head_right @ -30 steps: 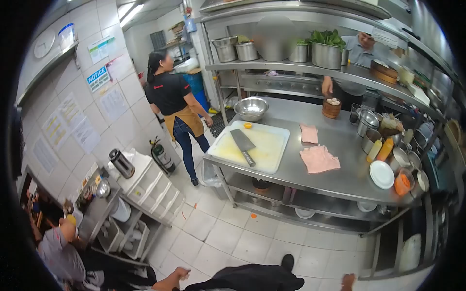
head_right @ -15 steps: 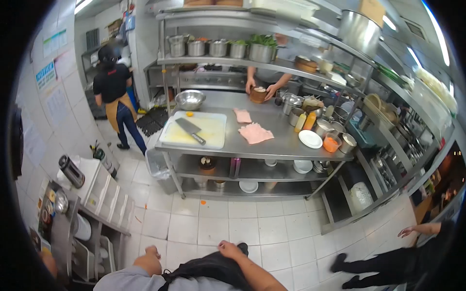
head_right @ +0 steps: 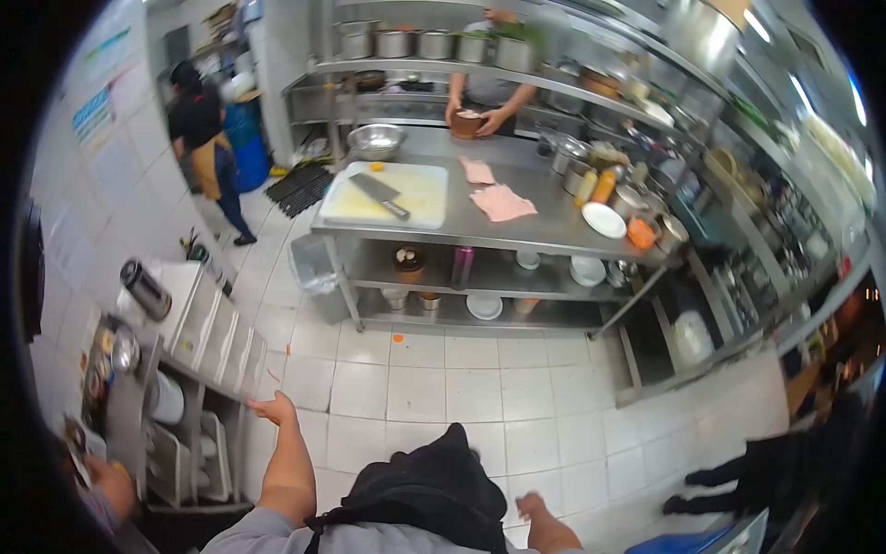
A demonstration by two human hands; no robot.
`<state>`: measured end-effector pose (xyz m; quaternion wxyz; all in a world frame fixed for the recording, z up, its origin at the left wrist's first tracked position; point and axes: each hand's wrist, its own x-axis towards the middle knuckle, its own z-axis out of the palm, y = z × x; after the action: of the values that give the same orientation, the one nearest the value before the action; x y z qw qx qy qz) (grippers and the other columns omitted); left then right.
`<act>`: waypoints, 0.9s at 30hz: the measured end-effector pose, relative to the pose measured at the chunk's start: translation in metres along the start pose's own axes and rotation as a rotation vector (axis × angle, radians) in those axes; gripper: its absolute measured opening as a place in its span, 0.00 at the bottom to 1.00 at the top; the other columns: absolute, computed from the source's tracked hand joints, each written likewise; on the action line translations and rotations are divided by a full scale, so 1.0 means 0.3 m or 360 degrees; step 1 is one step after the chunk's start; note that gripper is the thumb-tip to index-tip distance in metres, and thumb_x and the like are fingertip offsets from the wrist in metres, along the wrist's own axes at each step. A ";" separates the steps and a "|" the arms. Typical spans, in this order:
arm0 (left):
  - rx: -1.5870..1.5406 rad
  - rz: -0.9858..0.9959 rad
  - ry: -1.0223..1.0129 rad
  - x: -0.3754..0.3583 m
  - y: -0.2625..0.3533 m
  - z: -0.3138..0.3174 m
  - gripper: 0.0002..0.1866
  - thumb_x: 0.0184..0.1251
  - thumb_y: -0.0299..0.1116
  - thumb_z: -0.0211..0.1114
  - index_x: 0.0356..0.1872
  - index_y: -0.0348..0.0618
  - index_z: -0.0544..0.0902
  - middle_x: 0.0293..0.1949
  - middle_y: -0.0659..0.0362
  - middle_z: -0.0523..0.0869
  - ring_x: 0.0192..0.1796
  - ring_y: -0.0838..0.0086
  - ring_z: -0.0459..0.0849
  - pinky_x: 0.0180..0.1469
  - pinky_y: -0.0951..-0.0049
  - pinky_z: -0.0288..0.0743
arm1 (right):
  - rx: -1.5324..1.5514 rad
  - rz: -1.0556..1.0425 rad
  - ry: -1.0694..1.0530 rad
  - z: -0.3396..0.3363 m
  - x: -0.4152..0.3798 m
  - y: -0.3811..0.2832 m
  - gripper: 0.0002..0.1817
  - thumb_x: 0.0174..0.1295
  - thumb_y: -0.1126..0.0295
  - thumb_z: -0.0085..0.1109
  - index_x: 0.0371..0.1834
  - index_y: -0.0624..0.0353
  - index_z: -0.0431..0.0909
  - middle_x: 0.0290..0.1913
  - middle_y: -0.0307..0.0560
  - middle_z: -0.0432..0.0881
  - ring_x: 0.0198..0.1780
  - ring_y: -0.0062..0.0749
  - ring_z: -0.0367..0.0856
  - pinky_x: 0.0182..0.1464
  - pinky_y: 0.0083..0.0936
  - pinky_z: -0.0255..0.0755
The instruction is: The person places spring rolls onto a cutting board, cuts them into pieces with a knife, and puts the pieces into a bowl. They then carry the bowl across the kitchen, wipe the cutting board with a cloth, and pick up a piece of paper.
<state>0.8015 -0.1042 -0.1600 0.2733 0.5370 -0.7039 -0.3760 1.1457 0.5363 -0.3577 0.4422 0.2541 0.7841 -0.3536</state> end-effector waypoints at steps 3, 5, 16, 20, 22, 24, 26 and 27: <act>0.0087 -0.0235 0.0268 0.029 -0.388 -0.044 0.49 0.57 0.27 0.66 0.79 0.48 0.48 0.61 0.25 0.64 0.56 0.31 0.76 0.62 0.41 0.74 | 0.0083 0.0631 -0.0098 0.007 -0.208 -0.011 0.19 0.68 0.55 0.60 0.33 0.63 0.83 0.33 0.47 0.89 0.30 0.38 0.89 0.31 0.39 0.84; 0.0240 -0.0303 0.0350 0.036 -0.724 -0.215 0.50 0.57 0.27 0.67 0.78 0.47 0.47 0.62 0.25 0.64 0.56 0.32 0.77 0.61 0.42 0.76 | -0.0036 0.0495 -0.0074 -0.054 -0.312 -0.128 0.20 0.68 0.55 0.60 0.30 0.63 0.83 0.33 0.47 0.89 0.30 0.37 0.89 0.30 0.38 0.83; 0.1477 -0.0946 0.0898 -0.010 -0.843 -1.141 0.22 0.73 0.44 0.57 0.59 0.39 0.81 0.61 0.43 0.76 0.57 0.48 0.81 0.51 0.48 0.82 | -0.1235 -0.1124 0.0587 -0.089 0.432 -0.781 0.23 0.59 0.54 0.69 0.53 0.56 0.83 0.44 0.55 0.89 0.44 0.45 0.89 0.50 0.48 0.80; 0.1224 -0.0494 0.0226 -0.164 -0.604 -0.884 0.38 0.66 0.54 0.65 0.70 0.38 0.69 0.64 0.42 0.70 0.69 0.47 0.73 0.64 0.50 0.76 | 0.1170 -0.1174 0.0182 -0.043 -0.141 -1.182 0.27 0.69 0.72 0.64 0.69 0.69 0.70 0.61 0.64 0.81 0.61 0.44 0.84 0.63 0.32 0.78; 0.1103 -0.0190 -0.0005 -0.170 -0.718 -0.626 0.48 0.57 0.50 0.74 0.75 0.38 0.65 0.74 0.39 0.64 0.72 0.44 0.70 0.74 0.52 0.67 | 0.1406 -0.1485 0.0207 -0.078 -0.398 -1.228 0.30 0.68 0.73 0.65 0.71 0.70 0.67 0.72 0.62 0.72 0.72 0.45 0.74 0.71 0.35 0.71; 0.0195 -0.0416 -0.0257 -0.420 -0.581 -0.428 0.54 0.57 0.54 0.76 0.80 0.40 0.58 0.78 0.41 0.58 0.79 0.48 0.60 0.77 0.53 0.60 | 0.1602 -0.1604 0.0184 -0.187 -0.659 -1.201 0.30 0.69 0.75 0.62 0.73 0.68 0.66 0.78 0.60 0.65 0.79 0.46 0.65 0.77 0.38 0.62; -0.0063 -0.0628 -0.0588 -0.649 -0.401 -0.366 0.56 0.59 0.59 0.71 0.83 0.52 0.50 0.82 0.44 0.49 0.81 0.48 0.55 0.77 0.42 0.55 | 0.1522 -0.1705 0.0237 -0.293 -0.819 -1.126 0.29 0.70 0.76 0.59 0.74 0.68 0.66 0.80 0.59 0.61 0.80 0.46 0.61 0.79 0.40 0.57; -0.0184 -0.0719 -0.0746 -0.734 -0.289 -0.372 0.56 0.59 0.62 0.69 0.83 0.56 0.48 0.83 0.46 0.47 0.81 0.47 0.53 0.77 0.38 0.52 | 0.1445 -0.1960 0.0477 -0.376 -0.878 -1.099 0.28 0.71 0.73 0.56 0.74 0.68 0.66 0.81 0.60 0.60 0.81 0.46 0.58 0.81 0.40 0.52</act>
<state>0.9976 0.0691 -0.1637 0.0435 0.5619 -0.5882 -0.5799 0.9795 0.3969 0.0216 -0.0919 -0.0258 0.6137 -0.7837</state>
